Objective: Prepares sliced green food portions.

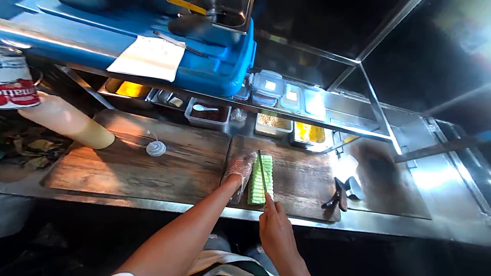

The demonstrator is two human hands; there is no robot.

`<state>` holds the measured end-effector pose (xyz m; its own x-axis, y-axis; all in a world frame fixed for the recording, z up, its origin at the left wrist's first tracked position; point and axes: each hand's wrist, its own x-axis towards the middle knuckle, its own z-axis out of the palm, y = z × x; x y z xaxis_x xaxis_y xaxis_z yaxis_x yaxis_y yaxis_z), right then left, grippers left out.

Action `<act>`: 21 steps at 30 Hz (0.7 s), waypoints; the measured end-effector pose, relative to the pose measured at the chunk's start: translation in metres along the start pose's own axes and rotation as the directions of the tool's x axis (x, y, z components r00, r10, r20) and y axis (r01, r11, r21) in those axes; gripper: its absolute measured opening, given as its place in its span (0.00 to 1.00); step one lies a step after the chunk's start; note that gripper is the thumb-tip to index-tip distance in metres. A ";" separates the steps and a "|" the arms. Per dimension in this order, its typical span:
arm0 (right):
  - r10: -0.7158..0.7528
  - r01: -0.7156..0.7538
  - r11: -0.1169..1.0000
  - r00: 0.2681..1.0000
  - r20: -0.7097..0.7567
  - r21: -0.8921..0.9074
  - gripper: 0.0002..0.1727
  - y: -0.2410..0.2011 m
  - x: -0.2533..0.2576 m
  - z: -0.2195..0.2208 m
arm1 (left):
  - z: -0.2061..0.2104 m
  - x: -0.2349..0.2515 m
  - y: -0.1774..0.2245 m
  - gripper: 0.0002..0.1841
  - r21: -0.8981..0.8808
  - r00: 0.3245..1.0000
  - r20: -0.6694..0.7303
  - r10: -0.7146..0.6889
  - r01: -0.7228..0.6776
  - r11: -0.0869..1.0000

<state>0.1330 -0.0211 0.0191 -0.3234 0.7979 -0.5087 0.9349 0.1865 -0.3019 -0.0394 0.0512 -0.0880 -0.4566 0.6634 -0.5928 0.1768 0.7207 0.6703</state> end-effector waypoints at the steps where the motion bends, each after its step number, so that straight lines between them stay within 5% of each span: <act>1: 0.024 -0.024 1.000 0.999 0.033 0.011 0.31 -0.007 0.008 -0.005 | 0.000 0.006 -0.001 0.32 0.052 1.000 0.022 0.011 -0.012 0.999; 6: 0.097 -0.098 0.995 0.992 0.081 0.018 0.29 -0.037 0.072 -0.016 | -0.002 0.015 -0.002 0.30 0.135 0.997 0.077 0.010 -0.021 0.991; 12: 0.114 -0.108 0.992 0.989 0.098 -0.060 0.31 -0.025 -0.006 -0.008 | 0.001 0.010 -0.004 0.25 0.157 0.997 0.069 0.045 -0.055 0.986; 17: 0.123 -0.123 0.992 0.990 0.072 -0.006 0.28 -0.040 0.065 -0.004 | 0.000 0.007 0.001 0.26 0.199 0.994 0.076 0.078 -0.091 0.976; 21: 0.109 -0.108 0.994 0.990 0.086 -0.019 0.29 -0.024 0.005 0.003 | 0.001 0.005 -0.001 0.24 0.201 0.995 0.080 0.065 -0.079 0.976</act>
<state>0.1080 -0.0233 0.0210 -0.2306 0.7613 -0.6060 0.9670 0.1102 -0.2295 -0.0415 0.0543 -0.0921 -0.3731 0.7224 -0.5821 0.3841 0.6914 0.6119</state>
